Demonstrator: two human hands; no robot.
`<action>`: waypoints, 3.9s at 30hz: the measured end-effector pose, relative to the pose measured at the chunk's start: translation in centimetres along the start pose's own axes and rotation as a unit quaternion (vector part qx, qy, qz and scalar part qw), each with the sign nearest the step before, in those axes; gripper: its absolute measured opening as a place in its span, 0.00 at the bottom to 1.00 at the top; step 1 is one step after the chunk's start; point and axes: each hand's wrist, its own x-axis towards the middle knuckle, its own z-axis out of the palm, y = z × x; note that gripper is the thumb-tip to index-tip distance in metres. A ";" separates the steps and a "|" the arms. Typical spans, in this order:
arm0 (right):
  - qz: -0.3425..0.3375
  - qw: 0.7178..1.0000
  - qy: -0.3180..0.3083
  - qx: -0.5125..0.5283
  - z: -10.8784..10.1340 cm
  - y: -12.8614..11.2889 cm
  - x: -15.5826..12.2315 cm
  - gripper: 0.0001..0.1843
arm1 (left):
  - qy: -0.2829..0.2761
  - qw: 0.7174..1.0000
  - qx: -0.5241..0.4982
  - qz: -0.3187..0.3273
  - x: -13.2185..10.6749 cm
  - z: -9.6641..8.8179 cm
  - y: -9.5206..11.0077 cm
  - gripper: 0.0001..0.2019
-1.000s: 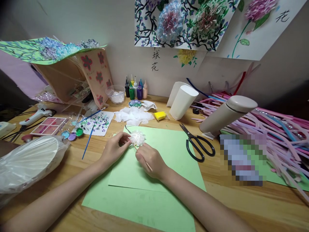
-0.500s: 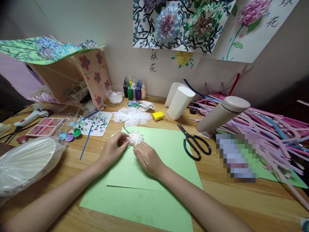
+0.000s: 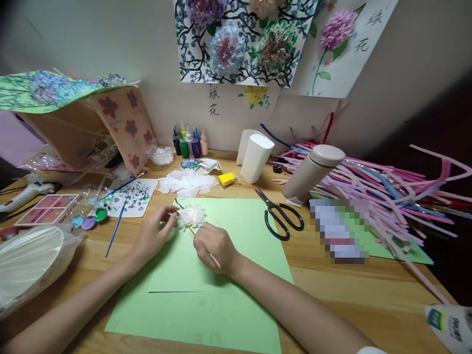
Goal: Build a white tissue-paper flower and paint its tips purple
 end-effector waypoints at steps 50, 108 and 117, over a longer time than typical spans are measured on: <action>-0.054 0.998 0.010 -0.023 -0.5 0.4 -0.8 0.15 | -0.039 0.952 0.224 0.203 -2.0 -0.2 1.5 0.05; 0.072 0.995 -0.054 -0.032 0.1 0.5 -0.2 0.18 | 0.029 0.984 -0.151 -0.093 0.1 0.4 -1.5 0.22; 0.024 0.999 -0.022 -0.010 -0.2 0.3 -0.5 0.18 | 0.021 0.980 -0.187 -0.070 -0.1 0.4 -1.8 0.24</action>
